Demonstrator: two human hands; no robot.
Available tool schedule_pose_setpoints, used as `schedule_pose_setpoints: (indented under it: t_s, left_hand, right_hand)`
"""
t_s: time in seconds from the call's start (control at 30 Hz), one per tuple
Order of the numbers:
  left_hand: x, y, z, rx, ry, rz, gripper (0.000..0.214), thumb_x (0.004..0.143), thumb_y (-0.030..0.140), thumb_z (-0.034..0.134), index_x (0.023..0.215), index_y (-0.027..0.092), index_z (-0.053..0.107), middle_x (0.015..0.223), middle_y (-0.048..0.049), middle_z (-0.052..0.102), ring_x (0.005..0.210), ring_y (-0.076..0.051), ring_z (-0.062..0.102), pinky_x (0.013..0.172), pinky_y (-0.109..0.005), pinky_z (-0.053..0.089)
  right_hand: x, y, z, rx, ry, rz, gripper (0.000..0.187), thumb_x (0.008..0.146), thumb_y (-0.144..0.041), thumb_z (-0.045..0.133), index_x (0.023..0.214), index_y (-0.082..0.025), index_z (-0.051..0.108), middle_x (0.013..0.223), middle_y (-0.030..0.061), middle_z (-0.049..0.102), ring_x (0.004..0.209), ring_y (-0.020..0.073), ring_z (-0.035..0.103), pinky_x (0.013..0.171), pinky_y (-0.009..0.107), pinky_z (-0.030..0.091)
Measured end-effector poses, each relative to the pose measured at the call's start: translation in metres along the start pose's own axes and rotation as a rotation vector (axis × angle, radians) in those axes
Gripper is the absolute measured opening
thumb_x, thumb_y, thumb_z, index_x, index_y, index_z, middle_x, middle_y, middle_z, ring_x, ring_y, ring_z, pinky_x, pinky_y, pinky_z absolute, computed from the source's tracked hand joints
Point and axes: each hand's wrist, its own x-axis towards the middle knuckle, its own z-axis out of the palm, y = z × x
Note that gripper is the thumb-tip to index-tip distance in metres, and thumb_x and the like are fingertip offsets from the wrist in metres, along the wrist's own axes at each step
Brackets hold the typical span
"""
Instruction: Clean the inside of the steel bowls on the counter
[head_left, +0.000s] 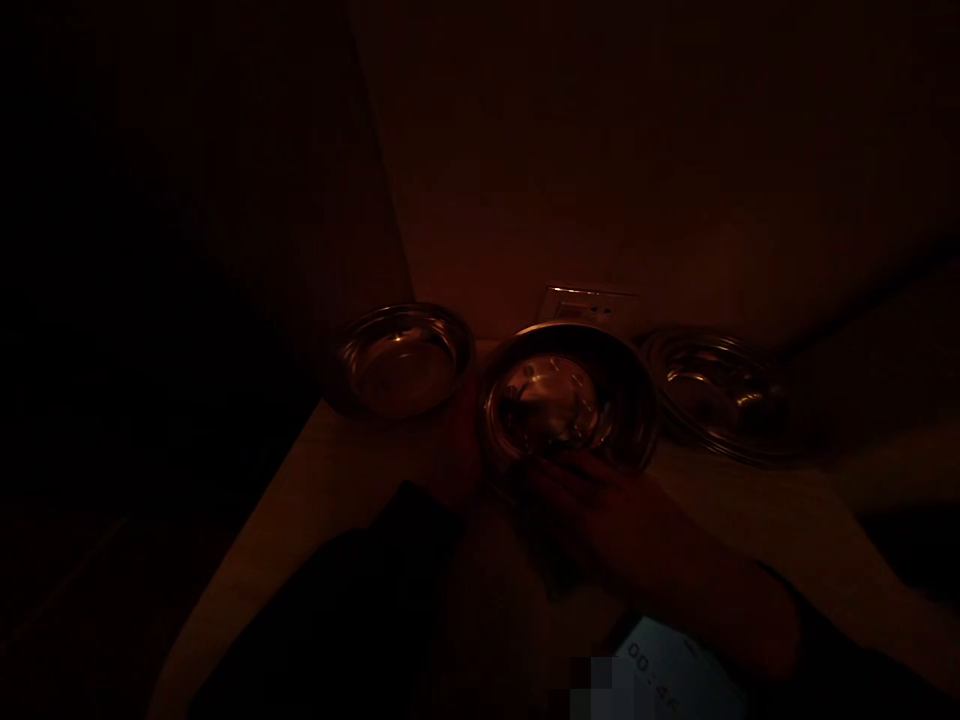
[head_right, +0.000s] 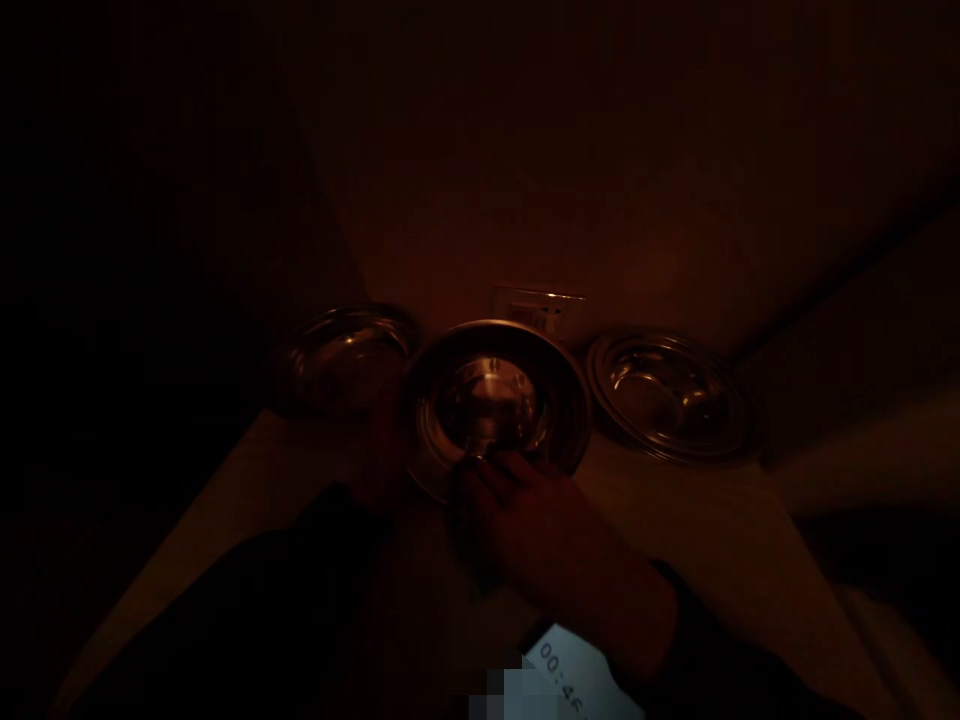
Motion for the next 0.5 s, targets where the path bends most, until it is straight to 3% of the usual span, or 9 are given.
schedule_pose_setpoints:
  t_s: [0.2,0.3,0.43,0.5]
  left_hand:
    - [-0.003,0.009,0.008,-0.1,0.019,-0.056,0.038,0.095,0.032,0.034,0.092,0.016,0.068,0.091,-0.0028,0.074,0.097,-0.018,0.066,0.095,-0.034,0.048]
    - [-0.003,0.009,0.007,-0.126,-0.025,-0.071,0.038,0.095,0.03,0.033,0.09,0.018,0.068,0.089,-0.0018,0.074,0.093,-0.017,0.066,0.092,-0.033,0.05]
    - [-0.004,0.012,0.005,-0.093,0.007,-0.039,0.022,0.09,0.021,0.046,0.085,0.02,0.068,0.083,0.0004,0.073,0.095,-0.017,0.065,0.095,-0.029,0.048]
    - [-0.003,0.012,0.006,-0.132,-0.001,-0.096,0.026,0.092,0.023,0.042,0.085,0.019,0.067,0.078,-0.0008,0.072,0.093,-0.019,0.066,0.09,-0.032,0.051]
  right_hand:
    - [-0.002,0.002,-0.001,-0.013,0.002,-0.034,0.046,0.088,-0.016,0.058,0.132,-0.009,0.05,0.126,0.0113,0.064,0.103,0.0326,0.056,0.077,0.05,0.056]
    - [0.004,-0.001,0.003,0.02,0.035,-0.027,0.045,0.09,-0.019,0.056,0.134,-0.01,0.049,0.131,0.0108,0.061,0.108,0.033,0.053,0.083,0.052,0.055]
    - [0.008,-0.005,0.008,0.028,0.055,-0.011,0.046,0.092,-0.019,0.054,0.136,-0.009,0.046,0.132,0.0117,0.06,0.109,0.0327,0.053,0.086,0.053,0.053]
    - [0.009,-0.005,0.008,0.042,0.045,-0.009,0.048,0.092,-0.02,0.054,0.138,-0.01,0.045,0.133,0.012,0.059,0.111,0.0327,0.052,0.087,0.053,0.053]
